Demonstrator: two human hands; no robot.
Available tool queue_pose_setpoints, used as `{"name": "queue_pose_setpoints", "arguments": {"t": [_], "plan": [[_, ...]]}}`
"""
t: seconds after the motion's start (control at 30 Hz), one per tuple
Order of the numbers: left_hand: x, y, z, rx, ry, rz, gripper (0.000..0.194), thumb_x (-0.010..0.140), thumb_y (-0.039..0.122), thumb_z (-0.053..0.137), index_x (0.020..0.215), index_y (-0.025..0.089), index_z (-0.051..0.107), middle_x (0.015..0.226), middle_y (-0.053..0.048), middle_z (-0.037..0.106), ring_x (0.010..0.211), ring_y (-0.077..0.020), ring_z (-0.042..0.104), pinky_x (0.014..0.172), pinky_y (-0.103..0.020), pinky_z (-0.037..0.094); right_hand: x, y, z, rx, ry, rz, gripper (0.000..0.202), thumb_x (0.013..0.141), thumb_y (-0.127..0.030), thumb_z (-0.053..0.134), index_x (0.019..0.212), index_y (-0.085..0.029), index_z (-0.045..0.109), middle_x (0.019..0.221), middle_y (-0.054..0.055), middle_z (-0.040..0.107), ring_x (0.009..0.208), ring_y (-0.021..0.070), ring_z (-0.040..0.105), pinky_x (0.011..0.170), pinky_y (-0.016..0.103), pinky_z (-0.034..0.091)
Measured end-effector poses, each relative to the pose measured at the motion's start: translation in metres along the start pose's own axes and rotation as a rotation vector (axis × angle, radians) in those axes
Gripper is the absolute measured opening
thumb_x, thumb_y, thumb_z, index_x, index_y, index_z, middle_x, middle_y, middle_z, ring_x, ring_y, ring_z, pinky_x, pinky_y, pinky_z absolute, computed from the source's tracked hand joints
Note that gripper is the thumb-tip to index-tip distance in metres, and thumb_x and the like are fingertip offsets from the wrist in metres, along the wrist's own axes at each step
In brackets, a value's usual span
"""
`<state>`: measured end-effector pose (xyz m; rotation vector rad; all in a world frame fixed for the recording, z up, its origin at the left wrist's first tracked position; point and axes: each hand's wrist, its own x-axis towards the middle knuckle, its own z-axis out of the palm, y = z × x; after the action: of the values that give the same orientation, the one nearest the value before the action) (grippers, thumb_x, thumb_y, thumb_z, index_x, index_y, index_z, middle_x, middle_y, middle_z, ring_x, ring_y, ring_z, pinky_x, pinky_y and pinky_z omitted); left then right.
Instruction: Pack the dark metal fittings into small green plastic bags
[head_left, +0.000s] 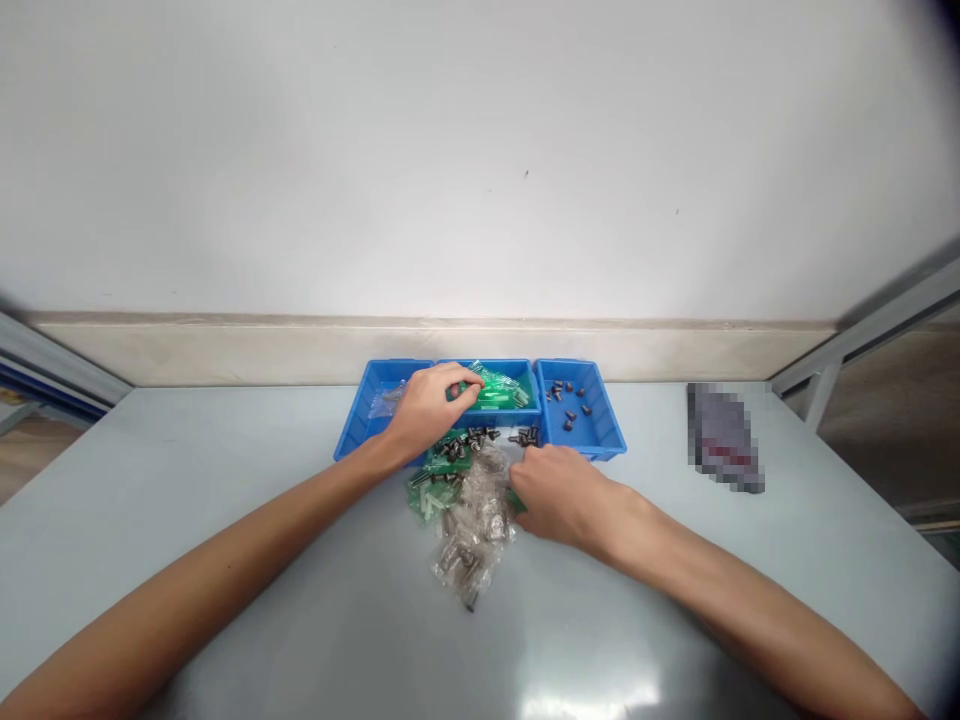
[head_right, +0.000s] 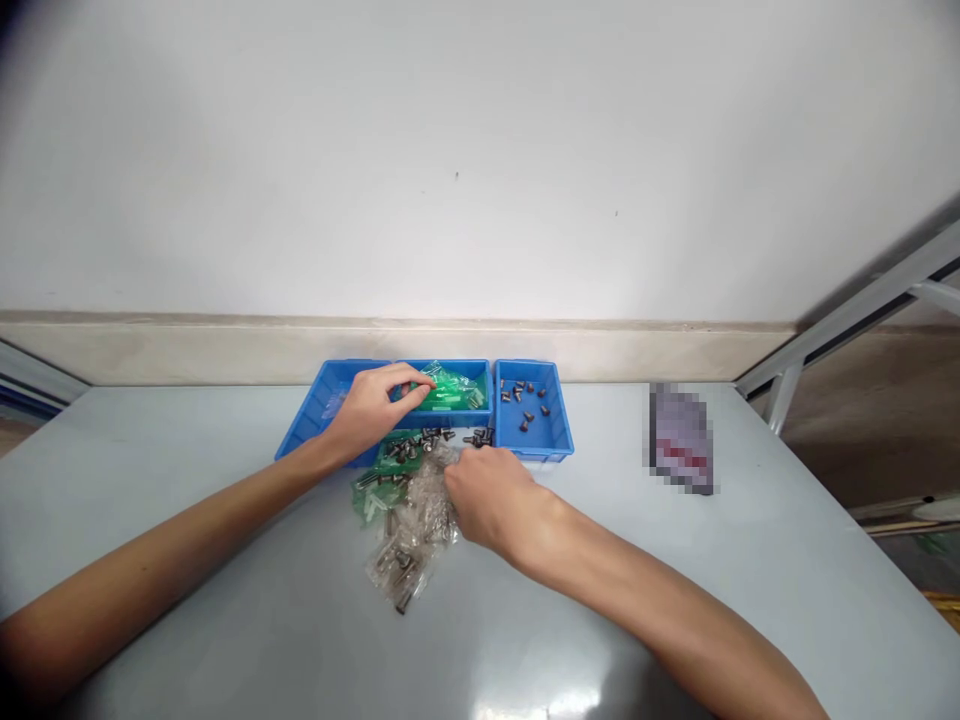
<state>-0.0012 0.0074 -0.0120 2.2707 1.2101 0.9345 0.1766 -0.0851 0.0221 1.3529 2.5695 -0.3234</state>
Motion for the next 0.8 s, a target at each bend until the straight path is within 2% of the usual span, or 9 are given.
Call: {"name": "queue_pose_setpoints", "arguments": {"t": [0.23, 0.4, 0.47, 0.57, 0.7, 0.8], "plan": [[-0.001, 0.004, -0.001, -0.048, 0.033, 0.002, 0.019, 0.09, 0.025, 0.057, 0.086, 0.019, 0.074, 0.09, -0.004, 0.074, 0.078, -0.0178, 0.064, 0.071, -0.029, 0.046, 0.005, 0.006, 0.012, 0.119, 0.113, -0.076, 0.026, 0.073, 0.004, 0.058, 0.059, -0.016, 0.065, 0.052, 0.005, 0.058, 0.054, 0.0177, 0.06, 0.056, 0.03, 0.044], [-0.003, 0.009, -0.003, -0.077, 0.088, 0.01, 0.021, 0.093, 0.03, 0.056, 0.09, 0.018, 0.073, 0.088, -0.004, 0.073, 0.072, -0.016, 0.06, 0.069, -0.028, 0.045, 0.006, 0.009, 0.001, 0.047, 0.113, -0.075, 0.023, 0.069, 0.004, 0.057, 0.058, -0.016, 0.061, 0.051, 0.003, 0.054, 0.048, 0.0142, 0.049, 0.049, 0.029, 0.03], [-0.004, 0.011, -0.004, -0.134, 0.098, 0.006, 0.026, 0.096, 0.035, 0.054, 0.094, 0.018, 0.073, 0.093, -0.005, 0.073, 0.079, -0.0179, 0.064, 0.074, -0.029, 0.047, 0.004, 0.014, -0.009, 0.066, 0.195, -0.022, 0.019, 0.07, -0.003, 0.057, 0.058, -0.017, 0.059, 0.051, 0.002, 0.052, 0.046, 0.0127, 0.042, 0.048, 0.03, 0.025], [-0.006, 0.015, -0.007, -0.28, 0.032, -0.02, 0.033, 0.099, 0.041, 0.047, 0.106, 0.018, 0.071, 0.106, -0.006, 0.073, 0.095, -0.021, 0.067, 0.086, -0.031, 0.05, 0.001, 0.027, -0.024, 0.223, 0.399, -0.021, 0.018, 0.078, -0.009, 0.053, 0.063, -0.018, 0.057, 0.052, -0.002, 0.048, 0.047, 0.0108, 0.035, 0.05, 0.029, 0.026], [-0.007, 0.015, -0.009, -0.349, -0.076, -0.016, 0.037, 0.097, 0.045, 0.048, 0.118, 0.021, 0.067, 0.116, -0.006, 0.071, 0.102, -0.0225, 0.066, 0.089, -0.033, 0.05, 0.007, 0.047, -0.027, 0.392, 0.598, -0.123, 0.015, 0.086, -0.014, 0.049, 0.077, -0.018, 0.06, 0.063, -0.003, 0.055, 0.054, 0.0101, 0.041, 0.056, 0.026, 0.033], [-0.006, 0.013, -0.008, -0.301, -0.059, -0.003, 0.034, 0.091, 0.046, 0.059, 0.109, 0.02, 0.069, 0.106, -0.006, 0.073, 0.097, -0.0222, 0.065, 0.086, -0.033, 0.051, 0.018, 0.051, -0.024, 0.384, 0.681, -0.096, 0.014, 0.088, -0.017, 0.049, 0.084, -0.018, 0.062, 0.07, -0.001, 0.061, 0.059, 0.0111, 0.049, 0.06, 0.026, 0.036]]}}
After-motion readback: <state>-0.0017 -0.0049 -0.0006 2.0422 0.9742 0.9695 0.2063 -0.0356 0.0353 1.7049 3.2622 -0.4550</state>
